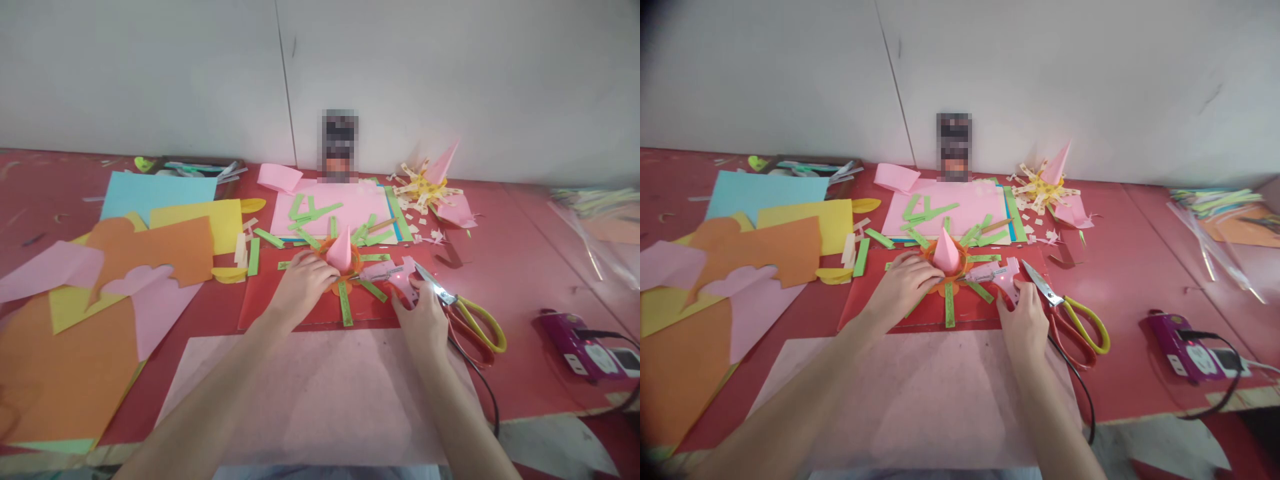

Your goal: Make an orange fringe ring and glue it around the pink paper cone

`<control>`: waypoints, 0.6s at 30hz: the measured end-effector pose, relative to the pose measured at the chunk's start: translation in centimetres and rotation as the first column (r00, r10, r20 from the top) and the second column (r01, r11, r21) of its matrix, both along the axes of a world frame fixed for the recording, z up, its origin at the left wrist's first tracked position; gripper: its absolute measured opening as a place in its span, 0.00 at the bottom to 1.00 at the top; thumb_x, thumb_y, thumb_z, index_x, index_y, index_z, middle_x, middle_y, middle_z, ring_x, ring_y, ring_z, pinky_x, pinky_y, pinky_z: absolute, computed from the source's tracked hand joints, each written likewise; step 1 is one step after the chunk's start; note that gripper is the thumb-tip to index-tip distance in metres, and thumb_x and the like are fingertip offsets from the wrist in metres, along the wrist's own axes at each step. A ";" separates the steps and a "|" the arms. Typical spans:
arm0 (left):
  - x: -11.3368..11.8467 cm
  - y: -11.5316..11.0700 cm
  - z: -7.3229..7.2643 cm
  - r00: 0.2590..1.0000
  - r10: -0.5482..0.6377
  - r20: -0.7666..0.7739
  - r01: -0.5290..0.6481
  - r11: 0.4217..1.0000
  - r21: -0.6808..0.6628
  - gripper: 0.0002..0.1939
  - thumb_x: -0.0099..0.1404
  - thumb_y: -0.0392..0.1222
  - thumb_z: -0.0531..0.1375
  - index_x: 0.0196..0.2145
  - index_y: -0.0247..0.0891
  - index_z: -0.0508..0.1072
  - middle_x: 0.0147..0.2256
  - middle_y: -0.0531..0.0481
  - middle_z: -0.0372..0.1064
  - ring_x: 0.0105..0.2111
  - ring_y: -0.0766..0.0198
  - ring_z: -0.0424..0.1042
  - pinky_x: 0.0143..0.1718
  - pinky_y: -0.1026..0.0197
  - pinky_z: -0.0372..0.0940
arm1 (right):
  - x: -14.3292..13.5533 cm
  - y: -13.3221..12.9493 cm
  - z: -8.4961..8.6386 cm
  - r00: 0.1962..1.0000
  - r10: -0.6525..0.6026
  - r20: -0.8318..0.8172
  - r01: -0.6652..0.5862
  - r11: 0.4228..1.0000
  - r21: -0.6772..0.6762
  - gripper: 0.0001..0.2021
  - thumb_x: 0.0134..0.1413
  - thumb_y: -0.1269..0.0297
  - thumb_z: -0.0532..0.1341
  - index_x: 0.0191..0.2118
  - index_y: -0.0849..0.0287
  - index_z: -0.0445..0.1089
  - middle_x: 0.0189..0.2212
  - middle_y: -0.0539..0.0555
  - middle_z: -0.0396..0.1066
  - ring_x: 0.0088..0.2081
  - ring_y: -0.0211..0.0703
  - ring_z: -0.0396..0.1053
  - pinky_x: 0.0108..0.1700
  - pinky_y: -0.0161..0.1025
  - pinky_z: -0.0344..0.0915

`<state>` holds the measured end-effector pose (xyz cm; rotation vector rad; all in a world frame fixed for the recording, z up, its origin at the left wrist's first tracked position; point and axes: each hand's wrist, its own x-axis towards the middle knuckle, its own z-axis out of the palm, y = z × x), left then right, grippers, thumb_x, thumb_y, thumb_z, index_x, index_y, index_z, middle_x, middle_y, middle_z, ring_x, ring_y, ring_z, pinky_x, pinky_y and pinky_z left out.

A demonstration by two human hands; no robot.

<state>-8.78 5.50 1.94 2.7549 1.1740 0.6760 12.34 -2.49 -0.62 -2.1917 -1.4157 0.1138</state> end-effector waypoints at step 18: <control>1.3 -0.6 0.3 0.998 0.064 -0.028 -0.066 0.996 -0.067 0.09 0.63 0.38 0.52 0.32 0.39 0.72 0.29 0.54 0.73 0.31 0.64 0.66 0.39 0.57 0.55 | 0.3 0.2 0.1 0.996 -0.037 -0.079 0.036 0.999 -0.012 0.19 0.46 0.49 0.53 0.42 0.55 0.60 0.39 0.54 0.68 0.35 0.44 0.65 0.32 0.37 0.57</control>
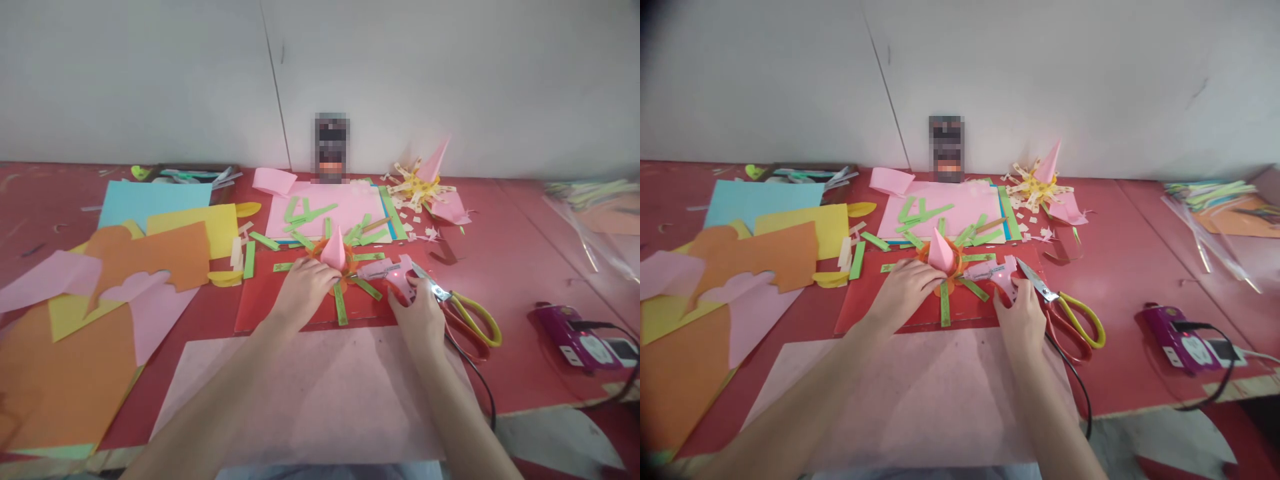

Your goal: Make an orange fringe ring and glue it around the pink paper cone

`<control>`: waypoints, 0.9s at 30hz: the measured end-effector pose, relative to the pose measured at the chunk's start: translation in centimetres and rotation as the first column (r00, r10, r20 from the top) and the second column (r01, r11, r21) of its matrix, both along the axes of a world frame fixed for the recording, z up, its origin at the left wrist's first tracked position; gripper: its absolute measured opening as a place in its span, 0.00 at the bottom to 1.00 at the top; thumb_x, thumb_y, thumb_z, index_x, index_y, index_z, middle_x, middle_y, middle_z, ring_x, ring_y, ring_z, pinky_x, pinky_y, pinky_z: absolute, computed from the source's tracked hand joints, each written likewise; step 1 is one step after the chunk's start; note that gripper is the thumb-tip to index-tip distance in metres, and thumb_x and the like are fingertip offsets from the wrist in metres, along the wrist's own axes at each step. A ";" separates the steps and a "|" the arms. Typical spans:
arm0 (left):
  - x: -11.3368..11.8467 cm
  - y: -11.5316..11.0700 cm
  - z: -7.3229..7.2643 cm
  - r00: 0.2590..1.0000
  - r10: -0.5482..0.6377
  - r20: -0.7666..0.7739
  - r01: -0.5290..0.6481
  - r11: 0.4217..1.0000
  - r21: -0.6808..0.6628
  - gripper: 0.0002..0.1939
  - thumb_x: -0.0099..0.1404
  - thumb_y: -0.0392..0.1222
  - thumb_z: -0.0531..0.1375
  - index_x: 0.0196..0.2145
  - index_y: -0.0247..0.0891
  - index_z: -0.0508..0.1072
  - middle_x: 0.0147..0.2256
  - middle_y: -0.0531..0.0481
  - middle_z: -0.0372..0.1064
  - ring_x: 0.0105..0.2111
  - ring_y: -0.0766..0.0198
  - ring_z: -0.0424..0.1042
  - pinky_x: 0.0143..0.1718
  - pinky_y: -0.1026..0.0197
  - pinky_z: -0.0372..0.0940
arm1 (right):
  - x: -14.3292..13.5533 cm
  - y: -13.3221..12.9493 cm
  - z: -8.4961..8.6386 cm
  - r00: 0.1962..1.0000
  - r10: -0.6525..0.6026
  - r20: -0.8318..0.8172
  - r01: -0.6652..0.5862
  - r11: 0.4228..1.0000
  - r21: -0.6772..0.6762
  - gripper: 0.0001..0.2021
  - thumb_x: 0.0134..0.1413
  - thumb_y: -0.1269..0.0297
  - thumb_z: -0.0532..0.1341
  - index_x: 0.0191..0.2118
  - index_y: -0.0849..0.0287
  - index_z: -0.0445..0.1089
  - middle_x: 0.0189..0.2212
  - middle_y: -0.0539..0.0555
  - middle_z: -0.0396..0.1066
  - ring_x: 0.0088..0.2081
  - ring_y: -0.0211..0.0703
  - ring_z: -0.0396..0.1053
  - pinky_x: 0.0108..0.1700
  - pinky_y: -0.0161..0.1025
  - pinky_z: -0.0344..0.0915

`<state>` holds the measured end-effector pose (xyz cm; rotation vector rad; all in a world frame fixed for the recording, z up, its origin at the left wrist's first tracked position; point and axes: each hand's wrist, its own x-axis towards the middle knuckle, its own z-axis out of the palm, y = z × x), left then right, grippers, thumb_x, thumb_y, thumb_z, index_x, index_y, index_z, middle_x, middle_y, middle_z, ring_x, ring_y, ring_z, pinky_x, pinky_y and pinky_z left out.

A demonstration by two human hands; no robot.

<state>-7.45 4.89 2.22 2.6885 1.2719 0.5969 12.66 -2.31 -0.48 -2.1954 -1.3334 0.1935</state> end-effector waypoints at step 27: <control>0.1 0.0 -0.1 1.000 -0.002 -0.029 0.003 0.999 0.033 0.09 0.63 0.39 0.51 0.32 0.39 0.71 0.30 0.52 0.72 0.32 0.63 0.66 0.39 0.56 0.56 | 0.4 0.1 0.4 0.999 -0.035 -0.027 0.035 0.999 -0.001 0.19 0.44 0.50 0.54 0.40 0.55 0.60 0.36 0.54 0.68 0.34 0.44 0.65 0.31 0.37 0.57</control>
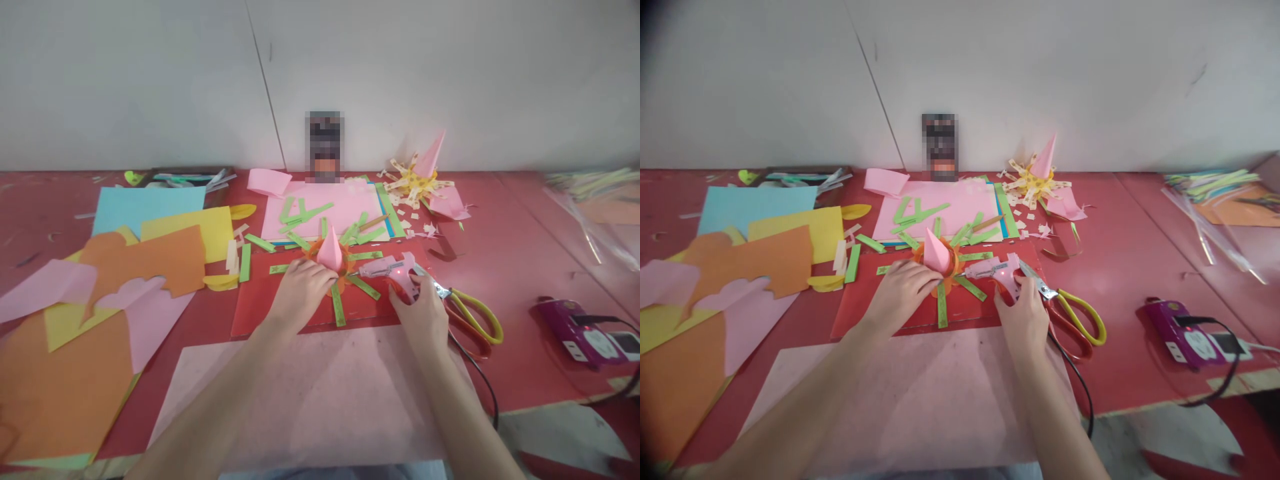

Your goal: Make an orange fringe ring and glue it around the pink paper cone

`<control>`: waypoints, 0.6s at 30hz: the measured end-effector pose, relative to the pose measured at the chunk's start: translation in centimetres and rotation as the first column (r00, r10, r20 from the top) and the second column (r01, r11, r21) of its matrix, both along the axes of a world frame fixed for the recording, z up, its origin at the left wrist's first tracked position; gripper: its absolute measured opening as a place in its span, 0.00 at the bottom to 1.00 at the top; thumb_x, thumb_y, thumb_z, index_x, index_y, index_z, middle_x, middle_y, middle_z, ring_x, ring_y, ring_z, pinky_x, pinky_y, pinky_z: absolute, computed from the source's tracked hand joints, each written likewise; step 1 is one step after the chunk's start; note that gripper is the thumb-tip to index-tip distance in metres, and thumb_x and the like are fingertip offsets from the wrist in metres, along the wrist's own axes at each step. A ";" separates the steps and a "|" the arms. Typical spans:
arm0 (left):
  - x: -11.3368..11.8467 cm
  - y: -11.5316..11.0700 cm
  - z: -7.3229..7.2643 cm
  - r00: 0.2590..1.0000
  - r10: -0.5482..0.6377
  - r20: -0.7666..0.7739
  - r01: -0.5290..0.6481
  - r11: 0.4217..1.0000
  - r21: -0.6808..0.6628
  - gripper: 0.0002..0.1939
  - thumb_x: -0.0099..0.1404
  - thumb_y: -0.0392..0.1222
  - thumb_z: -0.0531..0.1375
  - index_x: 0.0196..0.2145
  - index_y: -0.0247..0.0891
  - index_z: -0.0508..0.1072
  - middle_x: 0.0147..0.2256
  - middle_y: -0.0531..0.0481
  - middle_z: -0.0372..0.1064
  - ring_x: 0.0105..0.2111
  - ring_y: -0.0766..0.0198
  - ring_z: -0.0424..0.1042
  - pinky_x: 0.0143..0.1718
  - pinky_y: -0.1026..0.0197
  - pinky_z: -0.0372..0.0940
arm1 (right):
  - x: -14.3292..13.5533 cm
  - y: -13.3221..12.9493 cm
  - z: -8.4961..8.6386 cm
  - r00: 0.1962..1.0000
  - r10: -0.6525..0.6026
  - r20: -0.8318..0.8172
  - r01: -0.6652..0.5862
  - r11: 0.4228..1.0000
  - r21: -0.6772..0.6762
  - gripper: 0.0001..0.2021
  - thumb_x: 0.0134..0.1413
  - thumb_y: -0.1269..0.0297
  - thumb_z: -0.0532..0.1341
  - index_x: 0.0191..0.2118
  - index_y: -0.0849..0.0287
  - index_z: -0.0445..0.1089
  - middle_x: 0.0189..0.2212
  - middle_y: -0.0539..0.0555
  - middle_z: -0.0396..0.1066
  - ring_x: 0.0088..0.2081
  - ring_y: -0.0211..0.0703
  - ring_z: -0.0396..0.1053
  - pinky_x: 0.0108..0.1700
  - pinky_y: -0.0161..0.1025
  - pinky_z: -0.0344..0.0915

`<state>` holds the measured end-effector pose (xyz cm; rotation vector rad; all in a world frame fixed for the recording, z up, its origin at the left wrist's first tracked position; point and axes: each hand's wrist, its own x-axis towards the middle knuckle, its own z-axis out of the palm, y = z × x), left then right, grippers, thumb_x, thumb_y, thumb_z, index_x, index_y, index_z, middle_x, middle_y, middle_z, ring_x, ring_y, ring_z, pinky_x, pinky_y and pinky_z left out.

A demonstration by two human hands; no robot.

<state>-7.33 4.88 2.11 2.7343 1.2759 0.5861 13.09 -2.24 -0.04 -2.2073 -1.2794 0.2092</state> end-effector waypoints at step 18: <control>0.6 2.0 4.9 0.872 0.188 0.451 -0.252 0.964 0.086 0.15 0.57 0.40 0.58 0.44 0.41 0.65 0.42 0.48 0.67 0.42 0.62 0.67 0.43 0.58 0.62 | 0.5 0.0 0.4 0.987 -0.083 -0.140 0.083 0.997 -0.008 0.21 0.42 0.48 0.56 0.42 0.55 0.61 0.39 0.54 0.68 0.35 0.45 0.65 0.32 0.38 0.57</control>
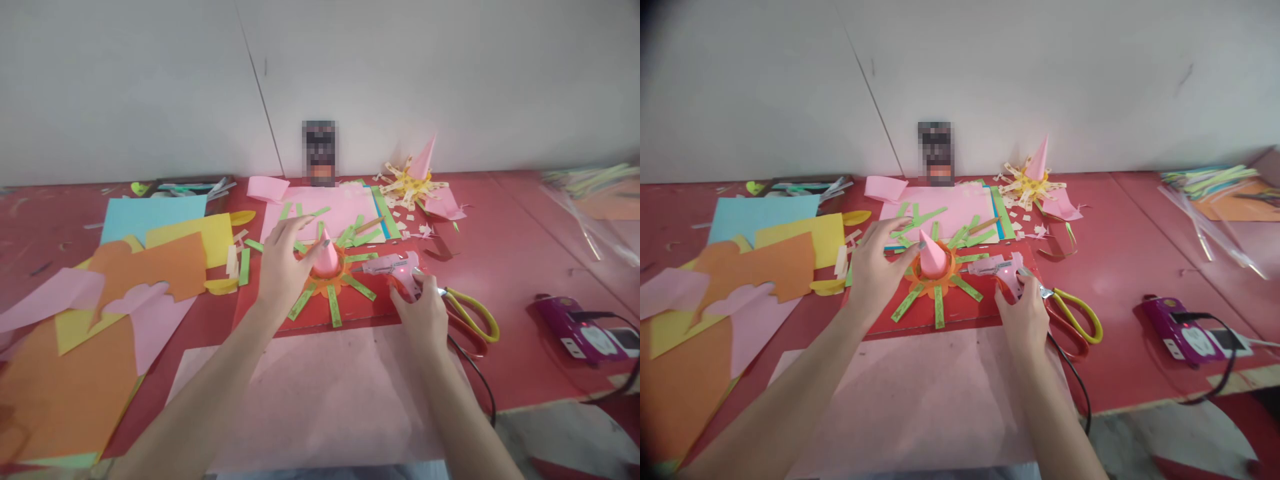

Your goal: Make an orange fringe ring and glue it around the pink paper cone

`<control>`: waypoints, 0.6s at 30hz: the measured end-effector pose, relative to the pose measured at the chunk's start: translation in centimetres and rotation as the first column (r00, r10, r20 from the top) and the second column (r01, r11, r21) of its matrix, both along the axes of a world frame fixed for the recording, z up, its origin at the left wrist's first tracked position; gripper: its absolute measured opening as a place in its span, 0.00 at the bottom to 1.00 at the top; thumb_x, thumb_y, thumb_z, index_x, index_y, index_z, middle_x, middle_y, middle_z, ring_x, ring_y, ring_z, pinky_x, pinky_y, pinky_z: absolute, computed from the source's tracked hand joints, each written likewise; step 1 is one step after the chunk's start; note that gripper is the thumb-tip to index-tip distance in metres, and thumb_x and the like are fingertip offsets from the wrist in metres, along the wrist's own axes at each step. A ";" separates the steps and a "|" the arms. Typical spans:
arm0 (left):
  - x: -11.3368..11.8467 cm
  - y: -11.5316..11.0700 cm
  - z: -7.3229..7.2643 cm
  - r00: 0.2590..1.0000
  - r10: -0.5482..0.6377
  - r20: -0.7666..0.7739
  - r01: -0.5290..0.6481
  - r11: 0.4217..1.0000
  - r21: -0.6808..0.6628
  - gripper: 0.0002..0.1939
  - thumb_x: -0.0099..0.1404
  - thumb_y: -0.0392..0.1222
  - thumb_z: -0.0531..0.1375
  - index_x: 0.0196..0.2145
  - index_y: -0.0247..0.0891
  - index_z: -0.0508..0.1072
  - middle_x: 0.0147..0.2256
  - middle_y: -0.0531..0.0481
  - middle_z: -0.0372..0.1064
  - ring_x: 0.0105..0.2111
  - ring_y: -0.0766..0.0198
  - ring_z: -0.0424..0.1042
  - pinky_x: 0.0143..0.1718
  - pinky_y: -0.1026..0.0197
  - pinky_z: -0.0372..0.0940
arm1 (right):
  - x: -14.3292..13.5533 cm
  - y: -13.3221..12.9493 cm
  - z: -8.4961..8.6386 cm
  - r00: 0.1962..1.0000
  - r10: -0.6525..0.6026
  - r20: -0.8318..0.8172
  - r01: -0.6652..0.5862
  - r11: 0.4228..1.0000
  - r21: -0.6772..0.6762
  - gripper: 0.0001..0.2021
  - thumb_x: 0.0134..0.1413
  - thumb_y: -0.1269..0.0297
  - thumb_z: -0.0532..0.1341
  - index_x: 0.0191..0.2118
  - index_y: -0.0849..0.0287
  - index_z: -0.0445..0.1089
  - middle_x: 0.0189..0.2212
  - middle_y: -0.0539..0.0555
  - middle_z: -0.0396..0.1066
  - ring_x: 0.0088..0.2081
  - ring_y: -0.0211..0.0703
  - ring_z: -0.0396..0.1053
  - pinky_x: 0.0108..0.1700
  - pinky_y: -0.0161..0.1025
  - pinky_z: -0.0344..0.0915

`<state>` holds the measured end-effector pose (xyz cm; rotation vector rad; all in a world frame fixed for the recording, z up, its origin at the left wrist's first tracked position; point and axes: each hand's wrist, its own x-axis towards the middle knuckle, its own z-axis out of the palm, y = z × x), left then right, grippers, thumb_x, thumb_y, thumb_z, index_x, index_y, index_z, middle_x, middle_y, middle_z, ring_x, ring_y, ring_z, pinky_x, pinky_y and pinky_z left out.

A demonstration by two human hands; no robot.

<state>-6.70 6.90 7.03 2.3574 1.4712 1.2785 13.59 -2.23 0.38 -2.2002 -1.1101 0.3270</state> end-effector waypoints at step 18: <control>0.9 0.1 0.6 0.998 0.013 -0.062 -0.014 1.000 -0.017 0.06 0.58 0.39 0.58 0.35 0.43 0.72 0.35 0.53 0.73 0.36 0.62 0.70 0.42 0.56 0.62 | 0.2 0.2 0.2 0.981 -0.002 -0.193 0.014 0.998 0.060 0.24 0.38 0.48 0.59 0.42 0.55 0.61 0.36 0.53 0.67 0.35 0.44 0.64 0.33 0.38 0.58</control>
